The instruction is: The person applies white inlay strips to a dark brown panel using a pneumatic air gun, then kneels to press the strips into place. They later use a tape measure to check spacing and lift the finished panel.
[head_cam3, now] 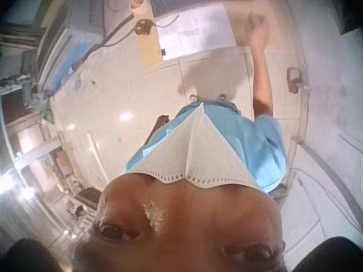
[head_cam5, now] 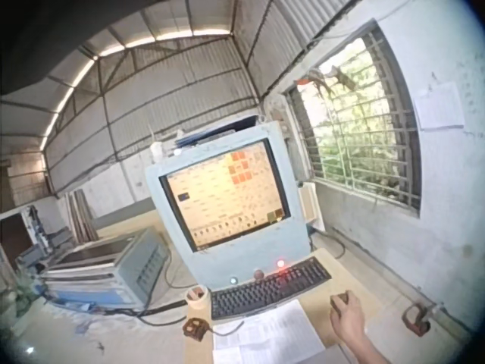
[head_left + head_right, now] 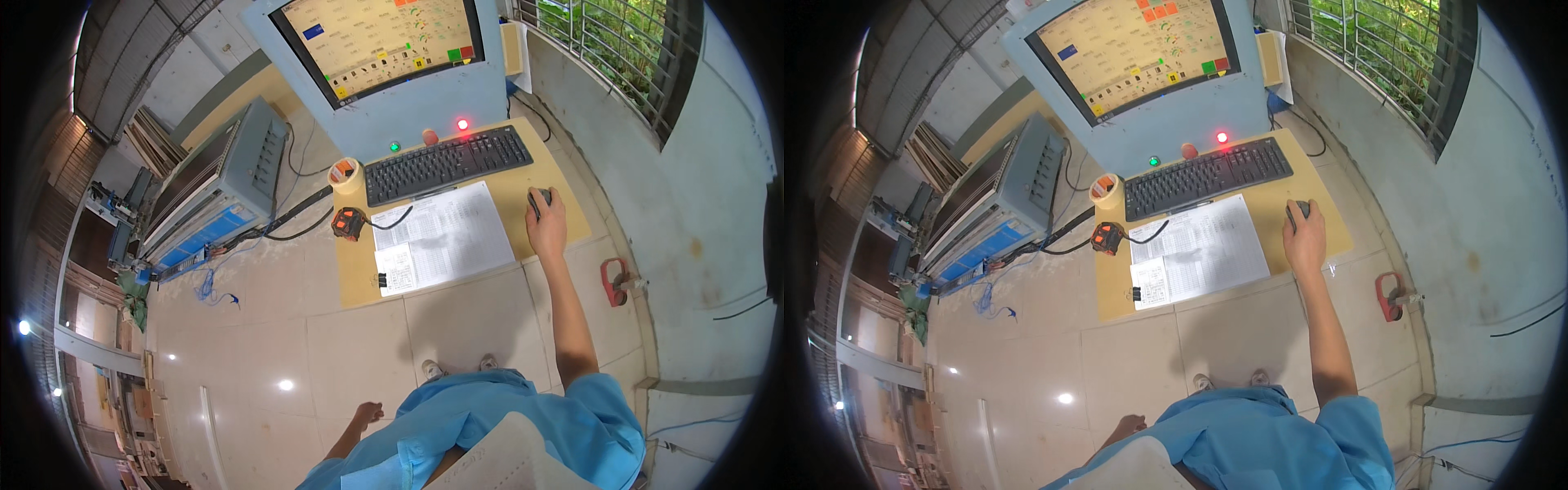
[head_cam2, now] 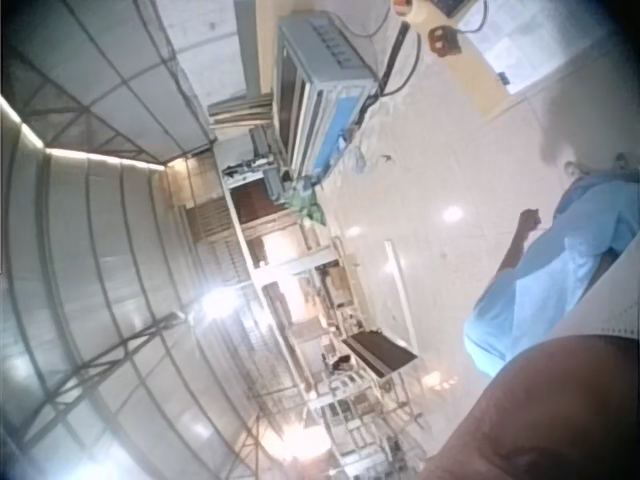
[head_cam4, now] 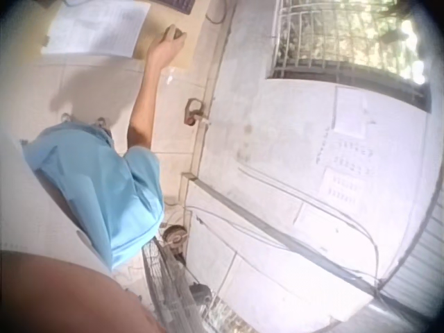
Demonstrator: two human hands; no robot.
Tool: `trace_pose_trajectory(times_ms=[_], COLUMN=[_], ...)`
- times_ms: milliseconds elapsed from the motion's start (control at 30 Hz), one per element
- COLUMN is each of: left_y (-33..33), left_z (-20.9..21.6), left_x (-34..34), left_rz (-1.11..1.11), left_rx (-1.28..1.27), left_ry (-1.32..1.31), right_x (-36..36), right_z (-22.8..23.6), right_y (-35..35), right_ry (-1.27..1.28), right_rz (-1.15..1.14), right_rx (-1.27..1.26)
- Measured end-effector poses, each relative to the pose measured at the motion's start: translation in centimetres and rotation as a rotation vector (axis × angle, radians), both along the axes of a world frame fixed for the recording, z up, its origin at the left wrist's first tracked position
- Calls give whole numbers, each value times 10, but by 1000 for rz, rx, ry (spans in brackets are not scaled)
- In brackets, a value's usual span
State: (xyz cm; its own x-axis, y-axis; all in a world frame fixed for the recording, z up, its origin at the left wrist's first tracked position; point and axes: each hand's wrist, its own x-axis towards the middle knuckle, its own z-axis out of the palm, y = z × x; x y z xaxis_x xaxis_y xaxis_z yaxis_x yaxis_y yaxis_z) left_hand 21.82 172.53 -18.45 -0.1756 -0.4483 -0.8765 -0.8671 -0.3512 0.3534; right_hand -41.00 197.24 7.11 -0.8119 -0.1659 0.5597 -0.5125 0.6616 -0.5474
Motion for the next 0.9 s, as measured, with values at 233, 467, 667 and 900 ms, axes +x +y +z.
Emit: trace_pose_trajectory(times_ms=[233,467,667,900], left_y=[24,88,101,18], left_z=[13,18,12,74], left_x=[-127,-195,-186,-210], left_rz=[195,-230,-452,448], left_rx=[-89,-29,-176,-276], left_ry=[396,448,398,777], right_x=[1,-2,-1,1], right_z=[-4,-7,-9,-3], right_y=[-1,2,2,-1], right_ry=[-48,-30,-31,-47], right_rz=[-30,-14,1,-10], right_rx=[-32,-19,24,60])
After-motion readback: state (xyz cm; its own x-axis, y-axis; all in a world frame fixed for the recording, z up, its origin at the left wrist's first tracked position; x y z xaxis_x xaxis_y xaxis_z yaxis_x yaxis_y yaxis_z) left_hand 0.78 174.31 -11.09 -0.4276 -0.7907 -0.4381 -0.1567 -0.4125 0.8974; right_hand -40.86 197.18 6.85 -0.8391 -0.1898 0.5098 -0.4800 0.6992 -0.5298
